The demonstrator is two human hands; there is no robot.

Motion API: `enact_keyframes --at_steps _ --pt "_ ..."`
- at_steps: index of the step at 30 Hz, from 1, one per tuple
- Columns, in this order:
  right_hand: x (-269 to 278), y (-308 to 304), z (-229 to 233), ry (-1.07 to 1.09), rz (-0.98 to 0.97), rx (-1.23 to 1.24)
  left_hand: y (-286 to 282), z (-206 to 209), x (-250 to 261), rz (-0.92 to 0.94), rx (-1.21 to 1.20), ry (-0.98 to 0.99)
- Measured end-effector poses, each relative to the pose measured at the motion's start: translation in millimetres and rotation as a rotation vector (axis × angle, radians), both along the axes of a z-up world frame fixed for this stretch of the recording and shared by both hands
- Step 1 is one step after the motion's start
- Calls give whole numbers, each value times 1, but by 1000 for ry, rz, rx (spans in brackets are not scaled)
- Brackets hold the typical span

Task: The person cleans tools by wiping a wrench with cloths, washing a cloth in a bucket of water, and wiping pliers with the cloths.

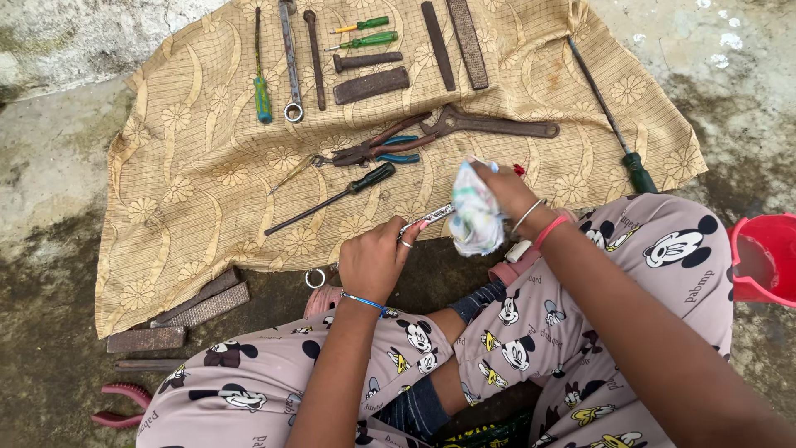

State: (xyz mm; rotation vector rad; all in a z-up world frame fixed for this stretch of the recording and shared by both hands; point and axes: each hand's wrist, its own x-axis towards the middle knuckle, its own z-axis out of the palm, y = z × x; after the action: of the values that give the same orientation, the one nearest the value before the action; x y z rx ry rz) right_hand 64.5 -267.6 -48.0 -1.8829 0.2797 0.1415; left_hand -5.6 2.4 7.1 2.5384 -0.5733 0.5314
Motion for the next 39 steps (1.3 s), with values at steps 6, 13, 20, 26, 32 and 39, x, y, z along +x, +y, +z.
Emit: enact_keyframes --at_steps 6,13,20,26,32,39 --pt "-5 11 16 56 4 325 -3 1 4 -11 -7 -22" --pt "-13 35 45 -435 83 -184 5 5 13 -55 -6 -26" --pt "18 -10 10 276 149 953 0 5 22 -52 -67 53" --pt "-5 37 32 -832 127 -645 -6 -2 31 24 -70 214" --pt "2 44 34 -521 23 -217 1 -3 30 19 -102 244" --pt "19 20 19 199 -65 950 -6 -1 27 55 -99 401"
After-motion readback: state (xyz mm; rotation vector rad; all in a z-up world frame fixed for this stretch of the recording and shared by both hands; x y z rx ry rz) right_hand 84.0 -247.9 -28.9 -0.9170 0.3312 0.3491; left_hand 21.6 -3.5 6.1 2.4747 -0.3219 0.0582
